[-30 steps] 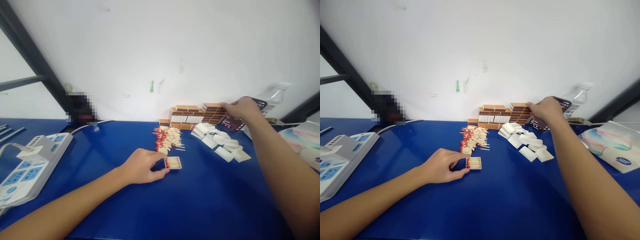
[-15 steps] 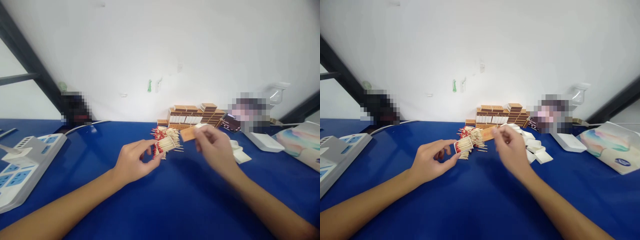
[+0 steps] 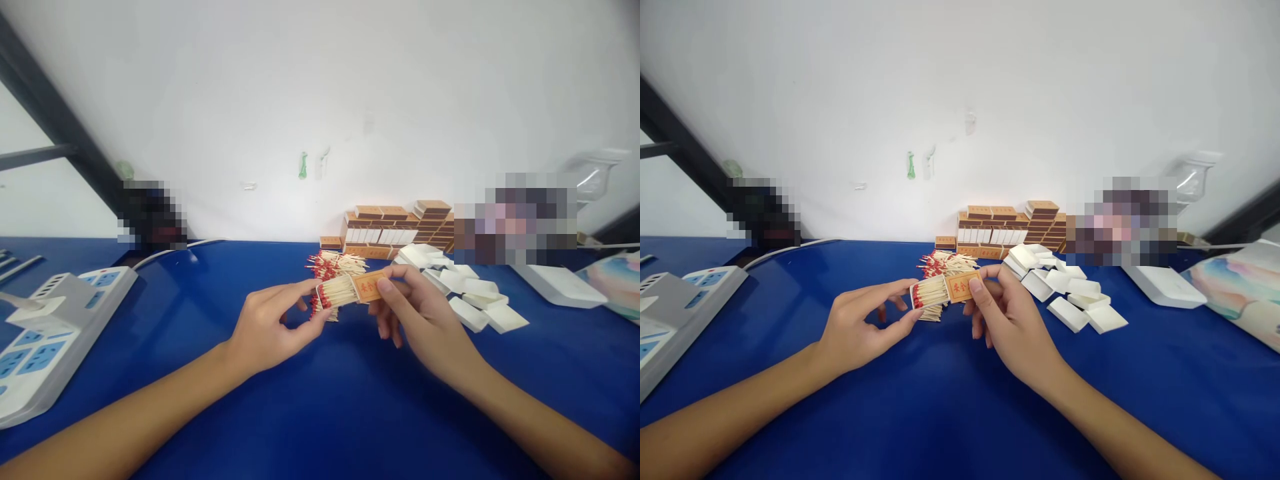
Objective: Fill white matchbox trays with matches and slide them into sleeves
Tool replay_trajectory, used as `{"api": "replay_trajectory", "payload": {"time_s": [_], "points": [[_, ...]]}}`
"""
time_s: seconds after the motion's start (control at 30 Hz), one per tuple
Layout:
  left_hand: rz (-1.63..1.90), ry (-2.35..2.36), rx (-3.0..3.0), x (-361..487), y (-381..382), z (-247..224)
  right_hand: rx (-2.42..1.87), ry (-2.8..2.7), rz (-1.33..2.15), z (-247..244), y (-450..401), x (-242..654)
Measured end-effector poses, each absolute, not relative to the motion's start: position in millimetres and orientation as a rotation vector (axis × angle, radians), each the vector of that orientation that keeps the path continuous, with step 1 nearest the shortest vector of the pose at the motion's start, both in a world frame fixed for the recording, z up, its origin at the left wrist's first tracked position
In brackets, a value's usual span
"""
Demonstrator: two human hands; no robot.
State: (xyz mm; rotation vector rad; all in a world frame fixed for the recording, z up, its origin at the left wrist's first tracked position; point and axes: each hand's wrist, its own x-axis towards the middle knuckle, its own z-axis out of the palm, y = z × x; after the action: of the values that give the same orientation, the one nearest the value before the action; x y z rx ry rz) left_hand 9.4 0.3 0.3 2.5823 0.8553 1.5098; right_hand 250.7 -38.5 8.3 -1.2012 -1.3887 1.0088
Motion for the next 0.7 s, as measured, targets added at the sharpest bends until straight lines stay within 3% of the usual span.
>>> {"api": "replay_trajectory", "payload": {"time_s": [0.7], "points": [[1.454,0.774,2.604,7.7,1.4,-4.6,-1.169,-1.394,1.087,10.8,-44.9,245.5]]}}
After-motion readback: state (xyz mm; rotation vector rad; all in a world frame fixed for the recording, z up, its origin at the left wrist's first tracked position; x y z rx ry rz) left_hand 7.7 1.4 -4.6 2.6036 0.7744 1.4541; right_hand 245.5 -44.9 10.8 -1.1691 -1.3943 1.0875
